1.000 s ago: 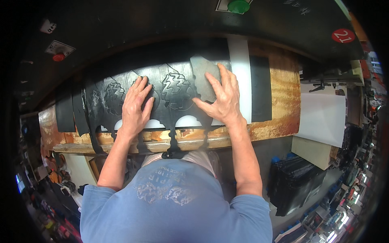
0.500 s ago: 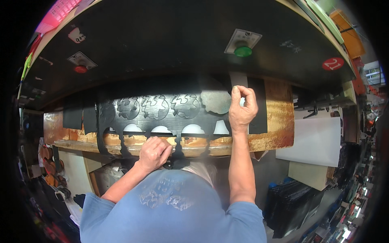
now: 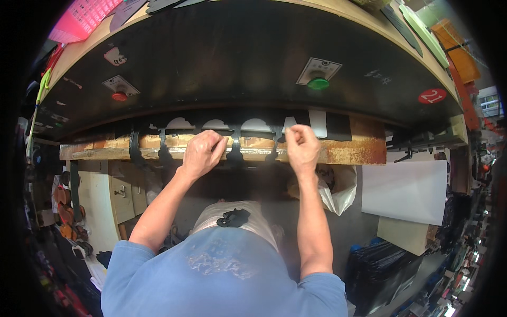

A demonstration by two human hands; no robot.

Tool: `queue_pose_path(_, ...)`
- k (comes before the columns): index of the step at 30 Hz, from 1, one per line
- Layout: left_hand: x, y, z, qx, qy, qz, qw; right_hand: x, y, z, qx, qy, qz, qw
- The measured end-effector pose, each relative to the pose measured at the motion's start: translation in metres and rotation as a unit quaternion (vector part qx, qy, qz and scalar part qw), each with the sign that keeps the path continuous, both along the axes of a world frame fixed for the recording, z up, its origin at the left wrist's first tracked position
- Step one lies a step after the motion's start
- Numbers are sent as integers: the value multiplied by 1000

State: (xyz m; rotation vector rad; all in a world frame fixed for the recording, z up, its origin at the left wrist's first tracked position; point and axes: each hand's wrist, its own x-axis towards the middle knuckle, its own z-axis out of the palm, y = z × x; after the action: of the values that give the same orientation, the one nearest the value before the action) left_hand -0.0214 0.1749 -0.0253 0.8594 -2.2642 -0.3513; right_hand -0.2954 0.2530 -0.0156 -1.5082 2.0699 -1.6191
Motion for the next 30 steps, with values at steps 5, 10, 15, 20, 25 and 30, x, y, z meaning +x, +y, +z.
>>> queue_pose_path(5, -5, 1, 5, 1, -14, 6, 1000, 5, -1, -30, 14, 16, -5, 1000)
queue_pose_path(10, -8, 5, 8, 7, -37, 22, 999, 2, 0, -27, 32, 24, 10, 999)
queue_pose_path(15, -10, 10, 5, -11, -27, 32, 999, 2, 1, -28, 11, 13, 23, 1000)
queue_pose_path(20, -8, 11, 5, -3, -13, 31, 999, -4, 5, -29, 17, -29, 45, 998)
queue_pose_path(25, -8, 12, 9, 11, -30, 27, 999, -12, 11, -19, 59, -186, 63, 979)
queue_pose_path(30, -10, 15, 13, 17, -45, 28, 998, -29, -20, 5, 85, -81, -27, 993)
